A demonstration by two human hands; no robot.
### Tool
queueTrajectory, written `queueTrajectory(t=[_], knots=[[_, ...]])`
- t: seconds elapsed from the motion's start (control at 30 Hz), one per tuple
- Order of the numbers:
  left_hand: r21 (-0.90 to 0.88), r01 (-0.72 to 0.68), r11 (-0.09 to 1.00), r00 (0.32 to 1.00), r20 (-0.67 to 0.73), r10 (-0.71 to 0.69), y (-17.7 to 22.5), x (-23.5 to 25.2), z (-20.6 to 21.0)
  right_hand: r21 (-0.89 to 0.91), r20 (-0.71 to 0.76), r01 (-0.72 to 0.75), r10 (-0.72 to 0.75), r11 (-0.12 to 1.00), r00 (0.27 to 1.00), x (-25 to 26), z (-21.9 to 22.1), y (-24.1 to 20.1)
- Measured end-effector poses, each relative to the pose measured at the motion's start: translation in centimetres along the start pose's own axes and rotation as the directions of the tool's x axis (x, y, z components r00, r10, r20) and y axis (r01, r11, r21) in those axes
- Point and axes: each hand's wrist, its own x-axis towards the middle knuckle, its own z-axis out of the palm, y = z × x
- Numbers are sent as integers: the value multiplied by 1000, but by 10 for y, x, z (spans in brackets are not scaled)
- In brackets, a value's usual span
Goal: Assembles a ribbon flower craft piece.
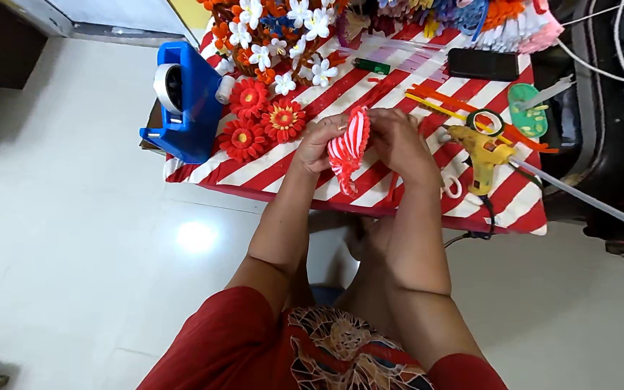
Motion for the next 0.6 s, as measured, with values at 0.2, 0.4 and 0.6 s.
queueTrajectory(t=[0.2, 0.4, 0.6], knots=[[51, 9, 999, 998, 60, -12, 1, -1, 1, -14, 131, -17, 18, 1000, 991, 2, -3, -13], [94, -19, 995, 999, 41, 15, 1, -2, 2, -28, 178, -25, 30, 999, 984, 3, 0, -11], [78, -29, 996, 999, 17, 28, 0, -2, 2, -36, 145, -49, 54, 998, 988, 3, 1, -9]])
